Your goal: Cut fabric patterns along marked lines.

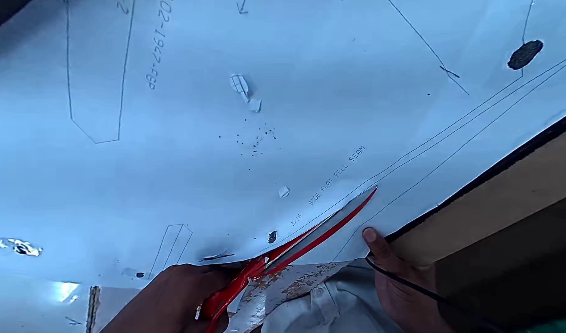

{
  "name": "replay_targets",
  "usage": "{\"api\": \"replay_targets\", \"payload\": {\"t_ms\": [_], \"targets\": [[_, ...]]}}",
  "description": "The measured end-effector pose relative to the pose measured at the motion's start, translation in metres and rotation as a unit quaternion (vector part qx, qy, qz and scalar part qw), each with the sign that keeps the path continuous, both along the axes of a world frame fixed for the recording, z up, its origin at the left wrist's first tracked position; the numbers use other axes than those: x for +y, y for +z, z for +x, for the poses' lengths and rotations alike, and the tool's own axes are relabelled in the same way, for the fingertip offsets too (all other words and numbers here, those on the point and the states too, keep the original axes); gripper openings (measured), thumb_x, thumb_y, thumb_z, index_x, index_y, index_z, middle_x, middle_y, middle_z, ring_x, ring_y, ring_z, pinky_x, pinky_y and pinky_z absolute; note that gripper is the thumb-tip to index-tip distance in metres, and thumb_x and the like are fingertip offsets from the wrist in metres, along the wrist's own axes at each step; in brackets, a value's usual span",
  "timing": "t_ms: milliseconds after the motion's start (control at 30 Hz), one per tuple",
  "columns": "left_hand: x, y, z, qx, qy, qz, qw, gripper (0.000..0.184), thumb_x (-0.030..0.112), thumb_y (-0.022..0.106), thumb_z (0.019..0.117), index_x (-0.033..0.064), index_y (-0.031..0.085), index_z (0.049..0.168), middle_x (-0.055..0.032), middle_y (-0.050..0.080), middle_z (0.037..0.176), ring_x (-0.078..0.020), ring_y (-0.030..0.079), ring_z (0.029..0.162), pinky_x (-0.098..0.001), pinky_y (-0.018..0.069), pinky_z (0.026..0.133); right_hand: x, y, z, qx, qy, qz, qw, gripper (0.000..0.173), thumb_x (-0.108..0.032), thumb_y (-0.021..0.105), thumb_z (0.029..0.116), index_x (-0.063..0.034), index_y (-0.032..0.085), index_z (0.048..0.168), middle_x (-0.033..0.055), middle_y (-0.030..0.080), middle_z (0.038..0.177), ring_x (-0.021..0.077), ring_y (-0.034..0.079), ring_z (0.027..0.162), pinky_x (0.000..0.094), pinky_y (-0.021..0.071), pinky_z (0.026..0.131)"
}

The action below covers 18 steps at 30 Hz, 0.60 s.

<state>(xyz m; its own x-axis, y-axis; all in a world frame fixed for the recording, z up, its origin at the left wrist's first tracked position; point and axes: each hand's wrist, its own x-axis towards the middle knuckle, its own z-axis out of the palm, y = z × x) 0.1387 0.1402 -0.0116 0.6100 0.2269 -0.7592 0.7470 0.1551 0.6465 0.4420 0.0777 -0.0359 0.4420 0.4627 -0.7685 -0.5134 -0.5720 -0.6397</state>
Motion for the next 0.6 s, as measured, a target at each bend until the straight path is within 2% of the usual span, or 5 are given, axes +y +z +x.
{"api": "replay_targets", "payload": {"t_ms": [300,600], "targets": [[0.0063,0.0048,0.0060,0.021,-0.003,-0.027,0.999,0.015,0.010,0.074,0.0813,-0.0016,0.073,0.091,-0.0190,0.074,0.086,-0.0372,0.071,0.069,-0.0576,0.0541,0.059,-0.0007,-0.0003,0.0003,0.006,-0.003,0.007,1.000,0.031,-0.004,0.088,0.0769,-0.0103,0.074,0.104,0.0063,0.077,0.094,0.0135,0.076,0.087,0.0303,0.0645,0.080],[0.0066,0.0047,0.0057,0.024,-0.004,-0.031,0.999,0.015,0.010,0.074,0.0819,-0.0015,0.074,0.092,-0.0195,0.075,0.088,-0.0378,0.071,0.070,-0.0586,0.0541,0.061,-0.0012,0.0000,0.0015,0.007,0.015,0.014,1.000,0.030,-0.006,0.087,0.0784,-0.0133,0.075,0.105,0.0042,0.077,0.095,0.0112,0.075,0.088,0.0283,0.0638,0.081]]}}
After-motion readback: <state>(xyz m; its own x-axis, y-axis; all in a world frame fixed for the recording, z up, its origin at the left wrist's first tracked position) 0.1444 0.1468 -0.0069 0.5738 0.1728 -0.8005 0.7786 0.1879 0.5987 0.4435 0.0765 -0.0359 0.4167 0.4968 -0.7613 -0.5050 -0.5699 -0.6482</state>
